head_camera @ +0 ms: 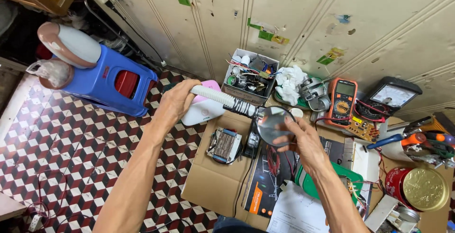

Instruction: The person retrieves a blue lamp from a blue cabinet and places it on a cluttered workbench. They then proceed to organize various electronic components, tools, and papers on the table, moving items like a magnifying lamp, multimeter, and pliers into different positions.

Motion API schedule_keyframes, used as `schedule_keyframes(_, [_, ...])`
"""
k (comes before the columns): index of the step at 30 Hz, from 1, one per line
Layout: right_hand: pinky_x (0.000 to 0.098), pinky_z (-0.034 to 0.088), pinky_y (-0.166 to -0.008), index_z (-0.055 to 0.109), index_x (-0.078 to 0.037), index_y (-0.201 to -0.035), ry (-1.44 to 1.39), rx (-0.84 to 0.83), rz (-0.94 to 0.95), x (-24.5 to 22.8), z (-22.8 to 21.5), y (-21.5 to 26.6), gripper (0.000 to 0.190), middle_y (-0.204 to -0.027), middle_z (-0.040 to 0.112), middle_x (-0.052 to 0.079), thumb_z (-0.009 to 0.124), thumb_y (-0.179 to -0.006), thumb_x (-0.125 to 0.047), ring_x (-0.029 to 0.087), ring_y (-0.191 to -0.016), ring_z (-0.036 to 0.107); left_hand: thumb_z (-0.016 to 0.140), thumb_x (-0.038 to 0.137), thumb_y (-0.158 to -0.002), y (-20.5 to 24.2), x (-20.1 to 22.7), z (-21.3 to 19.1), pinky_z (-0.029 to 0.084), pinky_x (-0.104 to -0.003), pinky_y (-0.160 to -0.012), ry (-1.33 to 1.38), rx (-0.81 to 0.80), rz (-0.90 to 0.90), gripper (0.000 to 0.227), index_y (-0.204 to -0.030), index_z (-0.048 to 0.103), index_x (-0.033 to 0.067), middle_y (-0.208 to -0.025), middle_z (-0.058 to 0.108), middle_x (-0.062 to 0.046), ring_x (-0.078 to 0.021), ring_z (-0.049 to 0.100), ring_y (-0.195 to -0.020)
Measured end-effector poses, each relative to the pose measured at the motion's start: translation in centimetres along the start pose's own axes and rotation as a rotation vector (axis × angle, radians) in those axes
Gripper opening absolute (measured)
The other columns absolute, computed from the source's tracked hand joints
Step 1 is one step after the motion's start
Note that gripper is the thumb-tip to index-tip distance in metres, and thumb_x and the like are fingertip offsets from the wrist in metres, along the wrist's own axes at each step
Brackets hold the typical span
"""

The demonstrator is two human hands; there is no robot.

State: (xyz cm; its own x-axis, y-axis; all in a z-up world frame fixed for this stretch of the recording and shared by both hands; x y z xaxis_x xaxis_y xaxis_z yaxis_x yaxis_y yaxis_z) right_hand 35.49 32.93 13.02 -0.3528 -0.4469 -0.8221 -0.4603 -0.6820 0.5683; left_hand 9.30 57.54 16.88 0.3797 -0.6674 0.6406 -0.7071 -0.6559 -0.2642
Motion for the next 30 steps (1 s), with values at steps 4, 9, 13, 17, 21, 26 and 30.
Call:
schedule_keyframes(4, [0.0348,0.057,-0.061,0.060,-0.002,-0.121,-0.053,0.041,0.053,2.2,-1.0,0.3,0.043,-0.110,0.074,0.012,0.060,-0.096,-0.037,0.021,-0.076,0.071,0.062,0.003,-0.092,-0.6,-2.0,3.1,0.054,-0.042,-0.086,0.069,-0.070,0.029,0.031,-0.122,0.060,0.0094,-0.114,0.069,-0.013,-0.0366,0.067,-0.104])
schedule_keyframes(9, [0.0352,0.057,-0.061,0.062,-0.004,-0.119,-0.086,0.139,0.104,4.0,-3.6,1.3,0.040,-0.109,0.074,0.012,0.058,-0.097,-0.036,0.021,-0.076,0.071,0.063,0.004,-0.092,-1.1,-3.9,9.2,0.054,-0.044,-0.086,0.166,-0.162,0.046,0.030,-0.121,0.059,0.0093,-0.113,0.068,-0.014,-0.0385,0.066,-0.104])
schedule_keyframes(13, [0.0348,0.056,-0.059,0.064,-0.003,-0.117,-0.122,0.199,0.096,4.8,-5.7,2.1,0.038,-0.110,0.074,0.013,0.059,-0.098,-0.035,0.021,-0.076,0.071,0.063,0.004,-0.092,-2.4,-2.8,11.2,0.053,-0.046,-0.085,0.220,-0.149,0.085,0.030,-0.121,0.059,0.0099,-0.114,0.067,-0.015,-0.0406,0.065,-0.104])
schedule_keyframes(17, [0.0334,0.053,-0.058,0.065,-0.003,-0.115,-0.150,0.236,0.049,4.8,-6.7,2.4,0.035,-0.112,0.075,0.014,0.061,-0.098,-0.033,0.021,-0.077,0.070,0.063,0.005,-0.093,-2.6,-2.5,12.5,0.053,-0.045,-0.084,0.257,-0.153,0.072,0.029,-0.121,0.058,0.0115,-0.115,0.066,-0.013,-0.0398,0.065,-0.102])
schedule_keyframes(21, [0.0347,0.052,-0.061,0.066,-0.002,-0.115,-0.106,0.228,0.050,4.8,-7.6,1.9,0.035,-0.112,0.075,0.013,0.061,-0.098,-0.033,0.021,-0.079,0.069,0.064,0.006,-0.093,-1.9,-2.5,13.2,0.053,-0.045,-0.083,0.248,-0.118,0.024,0.030,-0.121,0.058,0.0120,-0.115,0.066,-0.013,-0.0394,0.065,-0.103])
schedule_keyframes(26, [0.0327,0.050,-0.087,0.072,0.000,-0.122,0.417,0.123,0.041,2.4,-5.7,0.8,0.046,-0.107,0.075,0.012,0.061,-0.099,-0.038,0.018,-0.092,0.066,0.071,0.018,-0.090,0.0,-6.5,13.5,0.053,-0.041,-0.094,0.289,-0.040,-0.173,0.041,-0.128,0.058,0.0107,-0.125,0.063,-0.015,-0.0345,0.065,-0.111])
schedule_keyframes(30, [0.0369,0.052,-0.088,0.071,-0.002,-0.125,0.524,0.038,0.063,0.8,-2.9,-0.6,0.049,-0.108,0.076,0.013,0.061,-0.096,-0.041,0.022,-0.096,0.068,0.076,0.036,-0.087,3.5,-12.8,17.2,0.046,-0.041,-0.104,0.287,0.016,-0.428,0.066,-0.140,0.050,0.0074,-0.139,0.055,-0.020,-0.0360,0.057,-0.127])
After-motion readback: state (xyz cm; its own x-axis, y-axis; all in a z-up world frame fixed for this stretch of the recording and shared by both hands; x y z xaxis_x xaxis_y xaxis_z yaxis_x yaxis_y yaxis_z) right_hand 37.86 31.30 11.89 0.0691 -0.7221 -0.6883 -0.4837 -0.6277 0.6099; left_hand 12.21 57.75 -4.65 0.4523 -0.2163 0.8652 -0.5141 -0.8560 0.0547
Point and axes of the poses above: each hand's wrist, its own y-axis away from the middle knuckle, its own z-axis out of the palm, x = y × z, the point moved 3 cm from there along -y, towards the middle knuckle
